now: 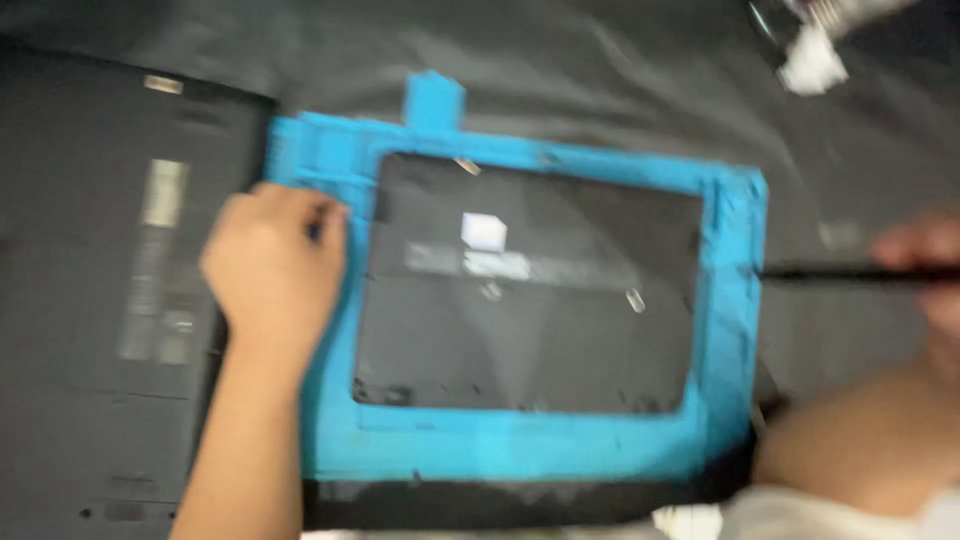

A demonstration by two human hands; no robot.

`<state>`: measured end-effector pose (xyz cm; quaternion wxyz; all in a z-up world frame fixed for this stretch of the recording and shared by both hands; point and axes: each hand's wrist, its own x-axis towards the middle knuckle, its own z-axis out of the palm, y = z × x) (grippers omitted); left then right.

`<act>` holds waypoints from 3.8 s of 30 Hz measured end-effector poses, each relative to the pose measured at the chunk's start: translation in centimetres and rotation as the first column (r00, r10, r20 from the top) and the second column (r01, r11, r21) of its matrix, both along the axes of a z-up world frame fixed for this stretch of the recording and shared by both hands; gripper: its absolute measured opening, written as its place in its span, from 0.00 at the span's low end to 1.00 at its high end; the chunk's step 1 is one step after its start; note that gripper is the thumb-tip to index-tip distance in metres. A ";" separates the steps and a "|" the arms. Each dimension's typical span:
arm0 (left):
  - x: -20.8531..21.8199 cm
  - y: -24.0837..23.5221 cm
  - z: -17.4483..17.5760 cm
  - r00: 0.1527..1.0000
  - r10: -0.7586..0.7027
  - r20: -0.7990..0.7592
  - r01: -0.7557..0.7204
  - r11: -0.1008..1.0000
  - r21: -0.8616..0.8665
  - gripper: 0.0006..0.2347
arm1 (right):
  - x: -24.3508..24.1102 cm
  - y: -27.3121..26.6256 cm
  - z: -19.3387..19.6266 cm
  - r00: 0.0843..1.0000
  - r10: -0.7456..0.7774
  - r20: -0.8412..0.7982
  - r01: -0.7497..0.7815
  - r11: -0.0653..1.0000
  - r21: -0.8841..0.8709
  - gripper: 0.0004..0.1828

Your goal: The person uses a screwdriver to remove screws from the bottom panel of a black laptop placed on a blue plastic tray. They systematically unscrew fasteners around the perimeter and center of the panel, then use their fingers to pry and lift the panel off the laptop chassis.

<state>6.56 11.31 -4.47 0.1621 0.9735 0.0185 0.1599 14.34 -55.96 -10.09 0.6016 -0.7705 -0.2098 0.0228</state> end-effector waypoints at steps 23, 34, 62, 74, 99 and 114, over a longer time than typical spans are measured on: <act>-3.6 -18.6 7.8 0.602 -0.777 0.182 0.771 0.507 -0.385 0.08 | -10.4 22.3 19.4 0.907 0.292 0.304 -0.176 0.918 -0.356 0.15; -2.8 -23.0 5.8 0.410 -0.875 0.257 0.820 0.230 -0.525 0.07 | -10.5 20.3 18.0 0.899 0.298 0.320 -0.193 0.928 -0.319 0.13; -3.2 -22.7 5.7 0.378 -0.880 0.288 0.826 0.181 -0.533 0.07 | -10.5 19.7 17.3 0.835 0.405 0.372 -0.292 0.900 -0.325 0.16; -3.3 -22.5 6.4 0.327 -0.909 0.259 0.848 0.161 -0.506 0.05 | -8.9 18.8 15.9 0.701 0.579 0.416 -0.546 0.811 -0.210 0.11; -2.7 -22.8 4.8 0.269 -0.909 0.319 0.786 0.016 -0.618 0.04 | -8.5 20.8 15.7 0.668 0.603 0.437 -0.686 0.726 0.046 0.07; -2.7 -23.1 3.6 0.343 -0.862 0.374 0.783 0.043 -0.621 0.06 | -8.3 20.2 15.5 0.737 0.634 0.234 -0.672 0.723 0.157 0.13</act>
